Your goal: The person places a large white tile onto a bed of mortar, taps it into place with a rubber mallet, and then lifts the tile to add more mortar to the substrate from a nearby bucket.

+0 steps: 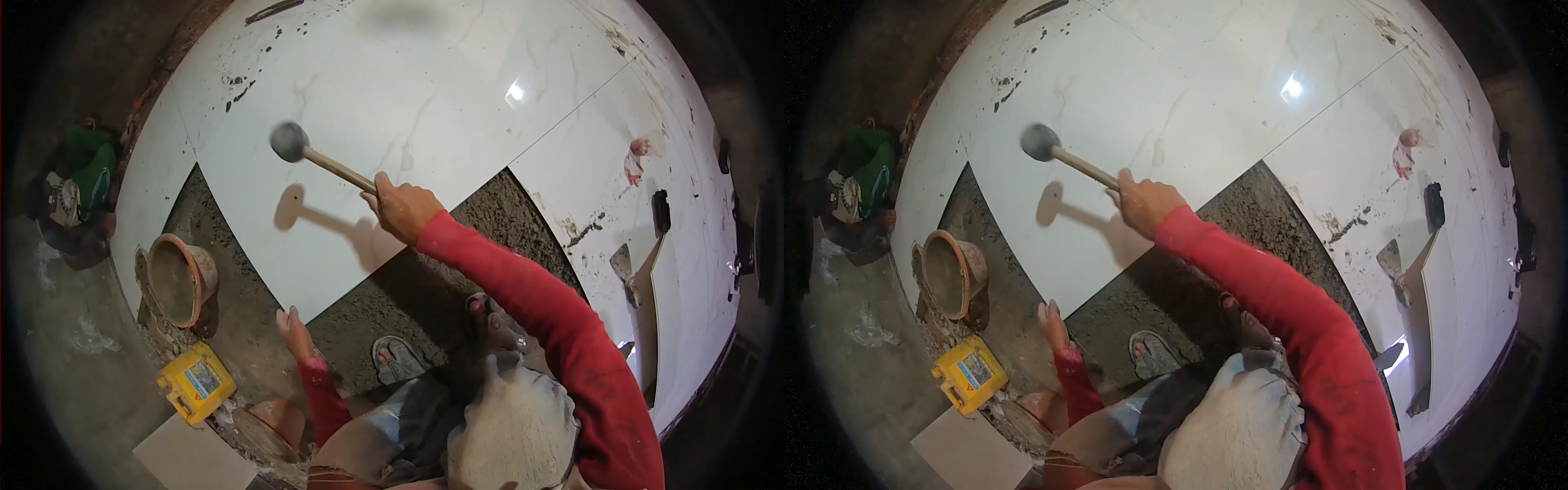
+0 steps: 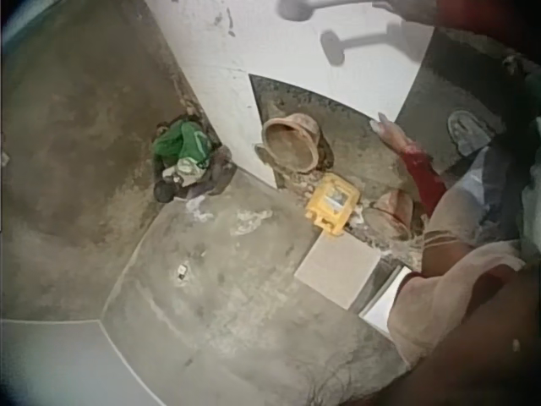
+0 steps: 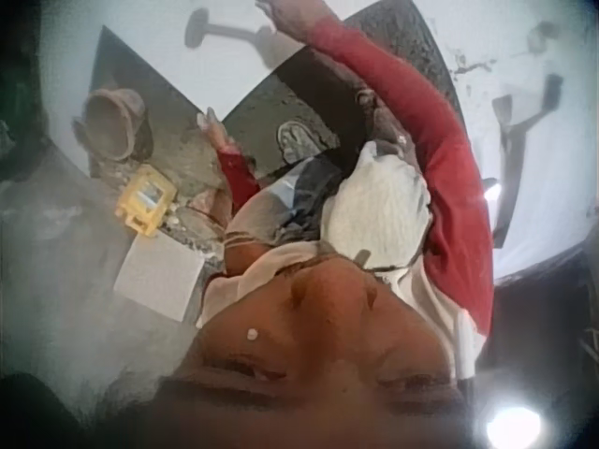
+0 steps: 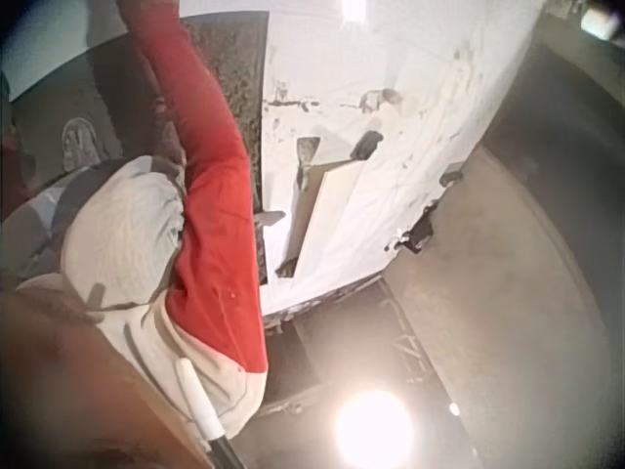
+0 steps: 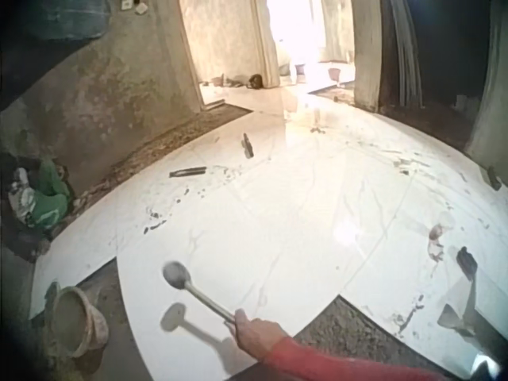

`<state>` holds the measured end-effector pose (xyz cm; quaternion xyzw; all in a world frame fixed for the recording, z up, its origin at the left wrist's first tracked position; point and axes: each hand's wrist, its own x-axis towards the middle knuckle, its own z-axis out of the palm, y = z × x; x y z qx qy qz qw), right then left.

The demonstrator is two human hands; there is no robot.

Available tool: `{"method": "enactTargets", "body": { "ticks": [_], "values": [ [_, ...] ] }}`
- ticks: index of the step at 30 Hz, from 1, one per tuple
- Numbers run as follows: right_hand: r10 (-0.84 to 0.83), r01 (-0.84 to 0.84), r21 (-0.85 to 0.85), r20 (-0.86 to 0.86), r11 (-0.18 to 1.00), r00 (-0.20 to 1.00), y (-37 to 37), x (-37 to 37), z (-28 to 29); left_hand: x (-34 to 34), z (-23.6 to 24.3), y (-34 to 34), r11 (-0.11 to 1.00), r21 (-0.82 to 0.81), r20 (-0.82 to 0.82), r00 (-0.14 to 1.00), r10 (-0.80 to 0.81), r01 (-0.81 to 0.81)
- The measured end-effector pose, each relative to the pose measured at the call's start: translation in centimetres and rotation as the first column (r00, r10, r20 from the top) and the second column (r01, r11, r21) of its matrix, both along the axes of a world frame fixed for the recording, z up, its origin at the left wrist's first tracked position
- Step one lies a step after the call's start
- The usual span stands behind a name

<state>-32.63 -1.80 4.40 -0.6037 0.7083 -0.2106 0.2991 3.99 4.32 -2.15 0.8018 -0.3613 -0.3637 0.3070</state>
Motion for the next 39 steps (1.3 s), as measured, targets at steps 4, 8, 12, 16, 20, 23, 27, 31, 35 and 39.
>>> {"method": "enactTargets", "body": {
  "ticks": [4,8,12,16,20,23,27,31,35,39],
  "values": [
    [-0.034,0.040,-0.058,0.086,0.998,0.996,0.2,-1.5,-0.8,1.9,-0.3,-1.6,0.996,0.069,0.088,0.994,-0.066,0.060],
    [-0.110,0.112,0.036,-0.052,0.993,0.993,2.1,-4.9,-1.3,3.0,0.0,-2.8,0.996,0.087,0.148,0.988,-0.050,0.038],
    [-0.380,0.381,-0.372,0.079,0.847,0.922,8.9,-11.5,-2.1,2.7,1.3,-1.7,0.993,0.109,0.198,0.978,-0.067,0.046],
    [-0.709,0.683,-0.209,-0.078,0.699,0.701,16.9,-20.9,-5.5,0.5,2.9,0.3,0.986,0.131,0.401,0.905,-0.143,0.098],
    [-0.681,0.665,-0.144,-0.149,0.733,0.717,22.8,-27.9,-9.1,-1.6,4.2,2.3,0.993,0.100,0.110,0.991,-0.074,0.063],
    [-0.764,0.776,-0.001,-0.174,0.631,0.621,24.6,-29.6,-9.5,-1.8,5.0,2.9,0.949,0.199,-0.241,0.926,0.291,-0.246],
    [-0.597,0.377,-0.471,-0.707,0.798,0.381,22.1,-27.5,-8.5,-1.2,5.3,2.5,0.931,0.118,-0.462,0.811,0.359,-0.345],
    [-0.651,0.676,0.076,0.368,0.733,0.664,16.2,-22.3,-8.2,-0.8,4.3,2.1,0.903,0.203,-0.518,0.741,0.427,-0.378],
    [-0.606,0.588,0.333,0.710,0.737,0.357,11.3,-15.5,-8.7,-0.3,3.3,2.1,0.800,0.168,-0.630,0.562,0.536,-0.575],
    [-0.677,0.561,0.481,0.706,0.674,0.208,9.4,-12.3,-7.9,0.3,3.6,1.9,0.748,0.248,-0.678,0.442,0.588,-0.615]
  ]
}}
